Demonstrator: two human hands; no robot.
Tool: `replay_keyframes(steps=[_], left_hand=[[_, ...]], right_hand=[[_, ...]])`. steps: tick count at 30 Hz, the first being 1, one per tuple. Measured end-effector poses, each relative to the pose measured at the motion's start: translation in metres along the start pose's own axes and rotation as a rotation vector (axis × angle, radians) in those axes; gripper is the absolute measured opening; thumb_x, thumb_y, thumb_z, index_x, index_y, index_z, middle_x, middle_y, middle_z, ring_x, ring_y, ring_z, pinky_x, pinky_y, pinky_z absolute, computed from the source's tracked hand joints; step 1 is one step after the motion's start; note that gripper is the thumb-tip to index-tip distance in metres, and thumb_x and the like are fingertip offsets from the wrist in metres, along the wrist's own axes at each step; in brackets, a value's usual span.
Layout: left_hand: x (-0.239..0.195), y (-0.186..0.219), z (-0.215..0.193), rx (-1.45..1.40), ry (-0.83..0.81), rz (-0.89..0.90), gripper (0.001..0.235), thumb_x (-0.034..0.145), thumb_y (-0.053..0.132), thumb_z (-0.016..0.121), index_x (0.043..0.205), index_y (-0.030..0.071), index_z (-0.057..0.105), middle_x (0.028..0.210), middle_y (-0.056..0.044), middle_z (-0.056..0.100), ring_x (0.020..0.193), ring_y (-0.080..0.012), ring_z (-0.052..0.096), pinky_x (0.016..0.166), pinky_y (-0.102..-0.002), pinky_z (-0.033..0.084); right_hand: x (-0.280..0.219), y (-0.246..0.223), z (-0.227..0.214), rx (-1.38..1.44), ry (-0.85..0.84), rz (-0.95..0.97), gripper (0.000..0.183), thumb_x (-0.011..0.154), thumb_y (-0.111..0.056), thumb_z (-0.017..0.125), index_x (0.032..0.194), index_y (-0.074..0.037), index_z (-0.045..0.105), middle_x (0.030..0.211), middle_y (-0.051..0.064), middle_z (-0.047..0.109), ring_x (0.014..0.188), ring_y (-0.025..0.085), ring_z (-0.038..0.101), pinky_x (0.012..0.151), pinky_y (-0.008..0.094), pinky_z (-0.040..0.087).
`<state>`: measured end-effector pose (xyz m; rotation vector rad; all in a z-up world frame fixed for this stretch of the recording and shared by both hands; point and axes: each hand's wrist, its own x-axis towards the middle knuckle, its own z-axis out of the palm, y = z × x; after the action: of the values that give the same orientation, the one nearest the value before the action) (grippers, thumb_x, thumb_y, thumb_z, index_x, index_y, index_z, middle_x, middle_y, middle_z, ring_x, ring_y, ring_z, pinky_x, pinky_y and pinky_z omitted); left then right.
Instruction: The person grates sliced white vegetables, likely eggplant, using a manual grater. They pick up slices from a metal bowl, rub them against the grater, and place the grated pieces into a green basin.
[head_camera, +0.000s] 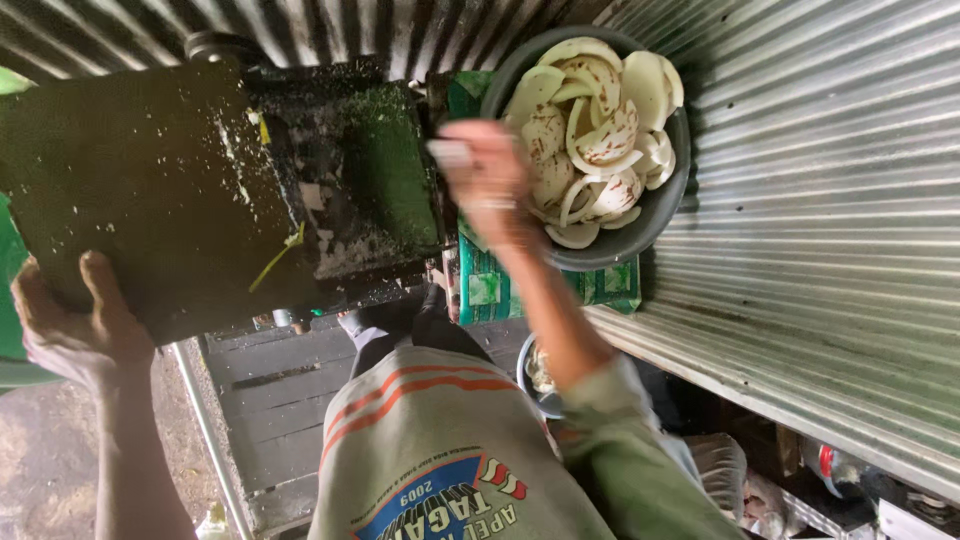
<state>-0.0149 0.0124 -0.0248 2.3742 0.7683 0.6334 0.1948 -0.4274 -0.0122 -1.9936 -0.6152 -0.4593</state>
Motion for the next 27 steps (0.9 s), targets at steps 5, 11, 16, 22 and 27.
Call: replay_keyframes(steps=[5, 11, 16, 22, 27], left_hand=[[-0.002, -0.013, 0.007, 0.016, 0.074, 0.185, 0.051, 0.109, 0.038, 0.061, 0.136, -0.004, 0.065, 0.130, -0.017, 0.071, 0.120, -0.0269, 0.070, 0.115, -0.045, 0.053], [-0.002, -0.008, 0.006, 0.016, 0.076, 0.137, 0.050, 0.107, 0.038, 0.068, 0.131, -0.006, 0.067, 0.121, -0.019, 0.074, 0.108, -0.0293, 0.070, 0.103, -0.048, 0.057], [-0.004, -0.014, 0.006, 0.039, 0.027, 0.012, 0.053, 0.110, 0.045, 0.068, 0.126, -0.005, 0.067, 0.113, -0.020, 0.071, 0.099, -0.0316, 0.066, 0.093, -0.047, 0.056], [-0.004, -0.005, 0.003, 0.065, 0.065, 0.150, 0.050, 0.107, 0.040, 0.065, 0.131, -0.005, 0.065, 0.124, -0.018, 0.074, 0.114, -0.0298, 0.072, 0.107, -0.046, 0.058], [0.006, 0.029, 0.002, -0.370, 0.107, -0.016, 0.059, 0.100, 0.046, 0.077, 0.124, -0.007, 0.065, 0.119, -0.023, 0.068, 0.104, -0.0355, 0.064, 0.096, -0.050, 0.060]], right_hand=[[-0.077, 0.118, -0.166, -0.545, 0.349, 0.677, 0.071, 0.080, -0.045, 0.083, 0.131, -0.006, 0.053, 0.120, 0.013, 0.060, 0.108, 0.028, 0.065, 0.090, 0.043, 0.060], [-0.157, 0.219, -0.187, -1.174, -0.198, 0.137, 0.071, 0.084, -0.053, 0.088, 0.132, -0.012, 0.058, 0.136, 0.020, 0.057, 0.118, 0.039, 0.060, 0.100, 0.050, 0.054], [-0.163, 0.200, -0.192, -0.911, -0.093, 0.454, 0.060, 0.083, -0.034, 0.088, 0.128, -0.004, 0.062, 0.131, 0.023, 0.062, 0.115, 0.038, 0.063, 0.097, 0.047, 0.055], [-0.153, 0.154, -0.201, 0.074, 0.323, 0.759, 0.056, 0.084, -0.014, 0.083, 0.131, -0.003, 0.056, 0.120, 0.013, 0.067, 0.101, 0.024, 0.064, 0.083, 0.034, 0.053], [-0.111, 0.118, -0.200, 0.177, 0.443, 1.075, 0.046, 0.098, -0.010, 0.080, 0.140, 0.004, 0.063, 0.111, 0.016, 0.065, 0.082, 0.023, 0.056, 0.064, 0.033, 0.044]])
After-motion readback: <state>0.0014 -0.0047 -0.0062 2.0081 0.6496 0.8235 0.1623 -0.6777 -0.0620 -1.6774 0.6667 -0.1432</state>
